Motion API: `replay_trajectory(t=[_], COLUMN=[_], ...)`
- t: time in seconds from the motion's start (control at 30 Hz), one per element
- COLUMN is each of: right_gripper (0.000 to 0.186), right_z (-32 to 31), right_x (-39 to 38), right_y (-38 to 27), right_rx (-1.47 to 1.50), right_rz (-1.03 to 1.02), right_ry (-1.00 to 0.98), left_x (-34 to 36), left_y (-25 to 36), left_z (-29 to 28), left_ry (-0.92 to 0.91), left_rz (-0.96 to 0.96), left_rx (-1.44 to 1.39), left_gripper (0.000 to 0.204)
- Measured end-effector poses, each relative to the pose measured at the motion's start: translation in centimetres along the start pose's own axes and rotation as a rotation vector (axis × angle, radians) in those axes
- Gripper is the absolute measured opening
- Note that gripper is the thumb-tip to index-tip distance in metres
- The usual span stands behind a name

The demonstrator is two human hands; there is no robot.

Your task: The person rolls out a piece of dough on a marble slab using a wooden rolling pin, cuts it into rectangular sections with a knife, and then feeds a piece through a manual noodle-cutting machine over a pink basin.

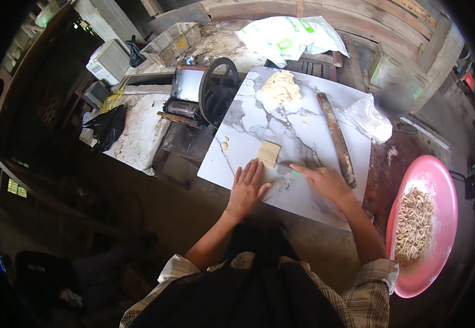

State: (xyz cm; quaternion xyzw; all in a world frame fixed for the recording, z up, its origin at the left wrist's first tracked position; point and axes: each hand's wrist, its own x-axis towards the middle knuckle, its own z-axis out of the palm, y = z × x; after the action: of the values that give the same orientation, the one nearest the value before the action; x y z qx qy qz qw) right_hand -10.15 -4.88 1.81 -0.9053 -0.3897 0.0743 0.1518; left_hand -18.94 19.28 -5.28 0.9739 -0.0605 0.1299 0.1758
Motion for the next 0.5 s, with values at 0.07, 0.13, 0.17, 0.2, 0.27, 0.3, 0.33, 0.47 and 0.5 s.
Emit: replay_trajectory(t=[0.07, 0.13, 0.17, 0.2, 0.27, 0.3, 0.33, 0.47, 0.5], right_gripper=[0.051, 0.049, 0.049, 0.046, 0.043, 0.040, 0.038, 0.037, 0.039], right_z=[-0.7, -1.6, -1.1, 0.0, 1.3, 2.0, 2.5, 4.6, 4.7], right_x=[-1.0, -1.6, -1.5, -1.1, -0.7, 0.4, 1.2, 2.8, 3.2], right_y=[0.4, 0.9, 1.5, 2.4, 3.3, 2.8, 2.6, 2.6, 2.4], right_rx=[0.016, 0.014, 0.010, 0.064, 0.114, 0.069, 0.019, 0.037, -0.097], right_rz=[0.036, 0.165, 0.165, 0.150, 0.149, 0.233, 0.319, 0.381, 0.286], right_ry=[0.002, -0.059, -0.052, 0.137, 0.334, 0.330, 0.328, 0.351, 0.459], left_x=[-0.1, 0.3, 0.7, 1.5, 3.2, 3.6, 4.4, 6.3, 6.5], left_y=[0.0, -0.3, -0.5, -0.6, -0.6, -1.7, -2.3, -3.9, -4.1], left_z=[0.1, 0.0, -0.1, -0.2, -0.1, 0.1, 0.0, -0.7, -0.7], left_ry=[0.062, 0.138, 0.140, 0.142, 0.227, 0.179, 0.134, 0.158, 0.150], left_rz=[0.001, 0.006, -0.029, -0.053, -0.008, 0.019, 0.050, 0.376, 0.377], left_rx=[-0.031, -0.056, -0.101, -0.150, -0.154, -0.160, -0.169, -0.096, -0.095], left_gripper=[0.060, 0.056, 0.050, 0.045, 0.037, 0.034, 0.031, 0.020, 0.020])
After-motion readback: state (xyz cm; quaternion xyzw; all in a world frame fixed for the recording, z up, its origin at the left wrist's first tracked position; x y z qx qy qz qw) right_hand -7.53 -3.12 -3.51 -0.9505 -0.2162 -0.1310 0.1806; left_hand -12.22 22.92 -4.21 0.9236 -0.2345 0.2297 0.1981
